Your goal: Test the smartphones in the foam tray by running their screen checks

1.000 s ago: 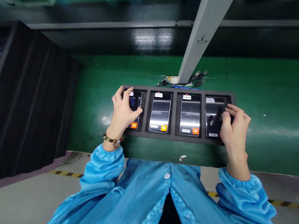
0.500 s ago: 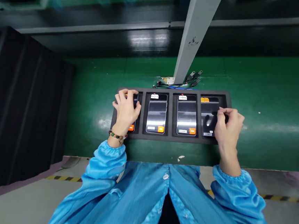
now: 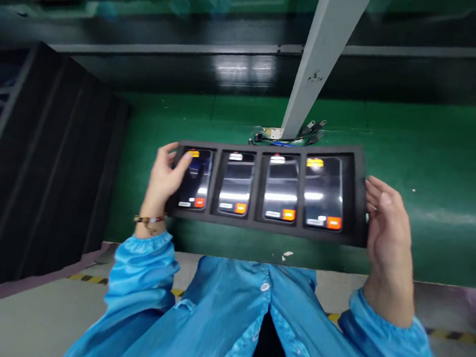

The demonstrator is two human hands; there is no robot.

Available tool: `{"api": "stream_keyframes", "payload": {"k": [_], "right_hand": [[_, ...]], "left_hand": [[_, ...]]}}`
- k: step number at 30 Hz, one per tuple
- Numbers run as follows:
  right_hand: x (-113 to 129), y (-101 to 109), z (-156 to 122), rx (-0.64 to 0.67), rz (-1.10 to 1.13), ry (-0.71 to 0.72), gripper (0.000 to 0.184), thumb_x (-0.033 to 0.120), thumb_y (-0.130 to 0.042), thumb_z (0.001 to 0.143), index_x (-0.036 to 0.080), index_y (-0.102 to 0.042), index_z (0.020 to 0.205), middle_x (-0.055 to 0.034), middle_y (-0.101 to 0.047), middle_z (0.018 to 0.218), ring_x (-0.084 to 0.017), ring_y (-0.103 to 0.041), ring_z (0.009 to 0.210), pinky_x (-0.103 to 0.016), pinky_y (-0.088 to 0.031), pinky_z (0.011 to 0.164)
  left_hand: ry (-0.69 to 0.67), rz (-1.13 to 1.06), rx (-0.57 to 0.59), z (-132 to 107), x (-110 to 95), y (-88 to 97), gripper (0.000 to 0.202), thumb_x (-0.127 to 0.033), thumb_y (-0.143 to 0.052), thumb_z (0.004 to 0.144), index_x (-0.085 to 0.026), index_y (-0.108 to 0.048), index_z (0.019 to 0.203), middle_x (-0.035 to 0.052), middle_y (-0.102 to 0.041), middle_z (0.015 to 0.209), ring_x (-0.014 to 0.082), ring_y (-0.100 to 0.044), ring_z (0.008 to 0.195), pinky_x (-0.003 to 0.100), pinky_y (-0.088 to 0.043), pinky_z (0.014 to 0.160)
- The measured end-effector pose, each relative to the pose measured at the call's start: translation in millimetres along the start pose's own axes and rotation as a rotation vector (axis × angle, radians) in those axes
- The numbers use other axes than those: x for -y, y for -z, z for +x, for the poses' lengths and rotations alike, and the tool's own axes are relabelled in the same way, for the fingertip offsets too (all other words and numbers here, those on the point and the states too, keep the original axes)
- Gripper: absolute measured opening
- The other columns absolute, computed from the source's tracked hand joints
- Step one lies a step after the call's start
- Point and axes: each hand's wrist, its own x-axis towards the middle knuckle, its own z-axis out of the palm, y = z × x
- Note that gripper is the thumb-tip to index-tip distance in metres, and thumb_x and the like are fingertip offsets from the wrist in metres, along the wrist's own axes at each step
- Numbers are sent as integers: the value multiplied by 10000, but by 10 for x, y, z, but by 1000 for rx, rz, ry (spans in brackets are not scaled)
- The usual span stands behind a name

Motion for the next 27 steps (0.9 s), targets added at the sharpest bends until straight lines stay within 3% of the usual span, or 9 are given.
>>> {"api": "stream_keyframes", "payload": {"k": [3, 6, 8, 10, 12, 15, 17, 22, 27], "right_hand": [[470, -214, -224, 115, 202, -75, 542, 546, -496, 1112, 354, -516, 1618, -71, -537, 1686, -325, -520, 1567, -576, -495, 1261], [509, -354, -242, 101, 222, -104, 538, 553, -536, 1093, 345, -523, 1589, -75, -536, 1680, -332, -465, 1609, -589, -461, 1295], [310, -384, -160, 84, 220, -152, 548, 584, -534, 1083, 332, -515, 1570, -102, -590, 1620, -341, -532, 1553, -614, -486, 1263], [120, -406, -86, 81, 163, -174, 570, 606, -531, 1075, 304, -508, 1558, -133, -632, 1556, -347, -603, 1468, -637, -511, 1219], [87, -473, -68, 25, -4, -89, 575, 587, -544, 1072, 266, -518, 1549, -156, -618, 1555, -360, -563, 1483, -669, -465, 1235], [351, -731, -144, -1, -249, 146, 496, 490, -536, 1088, 226, -573, 1506, -159, -627, 1542, -368, -473, 1522, -673, -367, 1275], [594, -986, -213, 128, -318, 238, 455, 433, -517, 1097, 213, -589, 1489, -151, -684, 1474, -361, -508, 1479, -641, -367, 1255], [874, -1465, -246, 257, -401, 265, 511, 378, -459, 1112, 145, -523, 1562, -197, -682, 1494, -384, -445, 1526, -638, -286, 1279], [874, -1465, -222, 278, -274, 197, 454, 389, -480, 1094, 219, -537, 1511, -172, -715, 1419, -404, -485, 1441, -672, -344, 1202]], "left_hand": [[96, -28, -68, 45, 174, 334, 632, -569, -687, 1039, -225, -491, 1531, 118, -747, 1334, 275, -751, 1213, 543, -608, 1118], [85, 23, -57, -17, 178, 424, 681, -585, -718, 1006, -227, -490, 1538, 129, -745, 1337, 306, -744, 1231, 578, -591, 1133], [-18, 164, -55, -127, 65, 291, 713, -599, -761, 956, -231, -532, 1522, 163, -712, 1411, 358, -678, 1356, 613, -512, 1216], [-213, 374, -63, -269, -130, 43, 718, -605, -754, 944, -226, -559, 1521, 199, -602, 1571, 410, -481, 1566, 659, -349, 1324], [-369, 474, -18, -404, -368, -252, 768, -602, -763, 933, -230, -534, 1565, 213, -448, 1708, 426, -354, 1640, 662, -294, 1345], [-408, 548, 97, -515, -685, -633, 791, -513, -778, 924, -238, -499, 1611, 213, -329, 1772, 449, -343, 1625, 669, -374, 1294], [-353, 591, 128, -526, -811, -786, 743, -388, -732, 940, -233, -485, 1623, 219, -348, 1751, 465, -367, 1590, 689, -444, 1222], [-325, 567, 104, -507, -872, -894, 628, -234, -634, 936, -238, -541, 1557, 222, -509, 1555, 464, -495, 1416, 701, -497, 1107], [-344, 457, 76, -544, -882, -949, 540, -150, -615, 891, -267, -618, 1417, 205, -549, 1401, 459, -531, 1315, 724, -469, 1072]]}}
